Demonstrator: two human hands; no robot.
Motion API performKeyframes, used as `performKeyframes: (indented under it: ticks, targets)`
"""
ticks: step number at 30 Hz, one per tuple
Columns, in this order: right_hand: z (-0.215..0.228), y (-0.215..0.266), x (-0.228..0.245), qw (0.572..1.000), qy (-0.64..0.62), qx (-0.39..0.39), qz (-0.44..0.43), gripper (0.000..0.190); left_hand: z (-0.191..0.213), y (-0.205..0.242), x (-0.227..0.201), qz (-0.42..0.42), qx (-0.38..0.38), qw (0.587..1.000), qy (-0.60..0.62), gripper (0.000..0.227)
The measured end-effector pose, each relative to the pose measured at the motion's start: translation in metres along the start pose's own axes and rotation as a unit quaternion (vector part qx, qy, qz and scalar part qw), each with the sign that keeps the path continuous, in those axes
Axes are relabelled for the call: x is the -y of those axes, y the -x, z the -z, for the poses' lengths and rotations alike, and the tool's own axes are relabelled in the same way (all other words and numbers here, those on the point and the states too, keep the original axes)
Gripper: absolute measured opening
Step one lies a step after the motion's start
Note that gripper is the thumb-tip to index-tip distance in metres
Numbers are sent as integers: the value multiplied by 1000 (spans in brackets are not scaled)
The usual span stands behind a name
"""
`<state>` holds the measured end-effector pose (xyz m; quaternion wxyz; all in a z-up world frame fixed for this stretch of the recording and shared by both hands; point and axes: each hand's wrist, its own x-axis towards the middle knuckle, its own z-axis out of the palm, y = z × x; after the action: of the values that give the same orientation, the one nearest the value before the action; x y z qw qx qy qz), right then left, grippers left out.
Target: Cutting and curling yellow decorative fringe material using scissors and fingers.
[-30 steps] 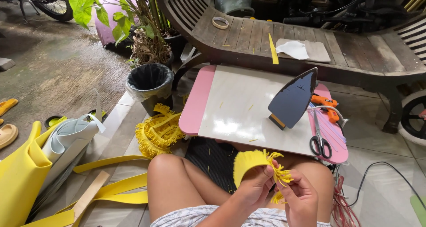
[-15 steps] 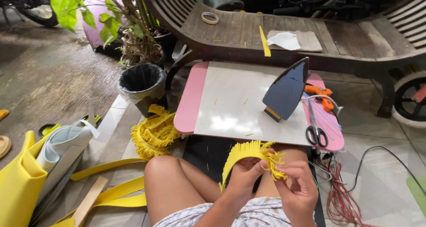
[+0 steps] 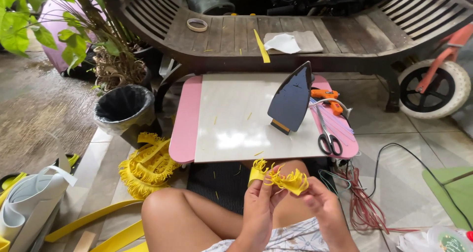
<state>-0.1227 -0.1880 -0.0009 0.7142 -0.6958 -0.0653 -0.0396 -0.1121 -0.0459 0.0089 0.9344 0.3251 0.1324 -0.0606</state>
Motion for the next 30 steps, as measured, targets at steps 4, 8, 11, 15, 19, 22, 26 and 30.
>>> performKeyframes:
  ticks: [4,8,11,15,19,22,26,30]
  targets:
    - [-22,-1,10,993,-21,-95,-72,29,-3,9,-6,-3,15,999,-33,41]
    - [-21,-1,-2,992,-51,-111,14,14,3,12,-7,-16,49,993,-106,39]
    - [-20,1,-15,986,-117,-111,40,5,13,10,0,-47,78,992,-92,31]
    - [-22,4,-15,984,-146,-63,83,4,15,11,1,-57,86,987,-124,33]
    - [-23,4,5,988,26,-82,127,18,21,3,10,-84,77,987,-112,19]
    - [-21,-3,4,965,108,-51,234,18,24,-3,14,-103,99,985,-99,20]
    - [-16,-31,-16,993,-37,12,112,45,19,-26,11,-134,71,987,-48,23]
    - [-15,-70,-34,986,-124,27,104,11,8,-58,3,-168,83,979,-75,24]
